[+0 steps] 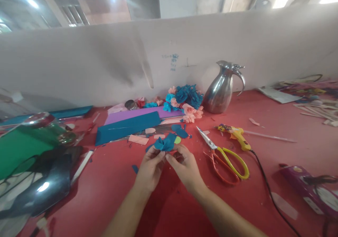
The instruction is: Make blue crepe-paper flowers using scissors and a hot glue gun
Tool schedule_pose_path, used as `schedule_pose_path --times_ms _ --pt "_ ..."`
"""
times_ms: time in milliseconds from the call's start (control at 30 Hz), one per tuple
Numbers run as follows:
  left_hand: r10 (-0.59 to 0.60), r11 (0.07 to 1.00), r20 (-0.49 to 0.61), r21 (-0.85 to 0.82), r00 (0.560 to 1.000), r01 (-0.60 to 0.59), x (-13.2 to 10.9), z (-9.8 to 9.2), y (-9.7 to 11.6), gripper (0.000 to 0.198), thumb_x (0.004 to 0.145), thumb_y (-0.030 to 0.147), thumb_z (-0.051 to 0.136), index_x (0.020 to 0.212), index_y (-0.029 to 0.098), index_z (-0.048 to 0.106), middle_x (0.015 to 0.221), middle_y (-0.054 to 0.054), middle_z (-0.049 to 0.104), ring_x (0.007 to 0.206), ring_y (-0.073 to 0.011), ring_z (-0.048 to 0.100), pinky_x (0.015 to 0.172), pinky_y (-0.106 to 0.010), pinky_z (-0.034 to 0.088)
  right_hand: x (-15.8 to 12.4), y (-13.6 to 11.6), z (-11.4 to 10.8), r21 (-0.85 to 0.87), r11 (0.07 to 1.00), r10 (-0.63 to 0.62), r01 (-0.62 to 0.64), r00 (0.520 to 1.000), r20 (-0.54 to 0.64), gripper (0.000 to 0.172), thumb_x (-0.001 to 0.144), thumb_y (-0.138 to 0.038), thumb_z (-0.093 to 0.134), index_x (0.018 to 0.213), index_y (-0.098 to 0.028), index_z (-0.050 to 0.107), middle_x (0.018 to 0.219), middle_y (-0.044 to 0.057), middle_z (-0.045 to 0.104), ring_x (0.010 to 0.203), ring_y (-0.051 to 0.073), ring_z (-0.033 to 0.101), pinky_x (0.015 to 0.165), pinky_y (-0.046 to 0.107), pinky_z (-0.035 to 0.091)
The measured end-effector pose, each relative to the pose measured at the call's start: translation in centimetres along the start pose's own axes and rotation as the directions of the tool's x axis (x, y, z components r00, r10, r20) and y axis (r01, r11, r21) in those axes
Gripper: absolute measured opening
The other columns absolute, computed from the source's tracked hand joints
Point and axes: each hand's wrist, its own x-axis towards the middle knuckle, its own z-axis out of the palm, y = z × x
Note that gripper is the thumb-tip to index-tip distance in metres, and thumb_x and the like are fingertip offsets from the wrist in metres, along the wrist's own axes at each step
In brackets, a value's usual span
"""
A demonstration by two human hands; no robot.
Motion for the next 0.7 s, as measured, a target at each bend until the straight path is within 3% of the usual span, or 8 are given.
schedule_pose_path --times_ms 100,233,567,700 --pt "-0.002 1.0 0.021 0.016 1.0 0.002 -0.1 0.0 0.0 0.021 0.058 0.022 0.082 0.076 0.023 0.071 0.081 0.0 0.072 0.076 -0.0154 0.064 0.078 -0.03 0.05 0.2 -0.3 0.1 0.28 0.95 0.12 -0.137 0.99 0.078 0.015 0.073 -0.03 0.067 0.086 -0.022 0.07 0.082 0.003 0.068 0.076 0.018 0.06 0.074 0.032 0.047" --pt "0.045 0.994 0.011 0.104 0.999 -0.045 -0.2 0.0 -0.1 0.016 0.061 0.023 0.08 0.073 0.022 0.07 0.082 -0.001 0.072 0.082 -0.0176 0.065 0.081 -0.031 0.049 0.2 -1.3 0.0 0.404 0.899 0.149 -0.17 0.985 0.083 0.014 0.069 -0.032 0.073 0.08 -0.023 0.072 0.079 0.002 0.07 0.082 0.02 0.062 0.086 0.036 0.046" --pt "0.25 0.884 0.009 0.406 0.968 -0.232 -0.6 -0.6 0.1 0.013 0.069 0.025 0.073 0.081 0.02 0.071 0.076 -0.001 0.067 0.077 -0.0178 0.06 0.075 -0.029 0.048 0.6 -0.2 -0.3 0.302 0.949 0.051 -0.088 0.99 0.128 0.016 0.074 -0.035 0.069 0.083 -0.022 0.073 0.083 0.003 0.068 0.083 0.02 0.06 0.084 0.034 0.045" --pt "0.28 0.837 0.039 0.48 0.959 -0.264 -0.9 -0.7 0.5 0.014 0.07 0.028 0.072 0.079 0.019 0.07 0.079 -0.003 0.067 0.078 -0.0186 0.059 0.077 -0.028 0.048 0.6 0.1 -0.2 0.226 0.972 0.03 -0.058 0.992 0.125 0.018 0.077 -0.037 0.066 0.086 -0.022 0.07 0.081 0.002 0.067 0.079 0.019 0.059 0.081 0.032 0.046"
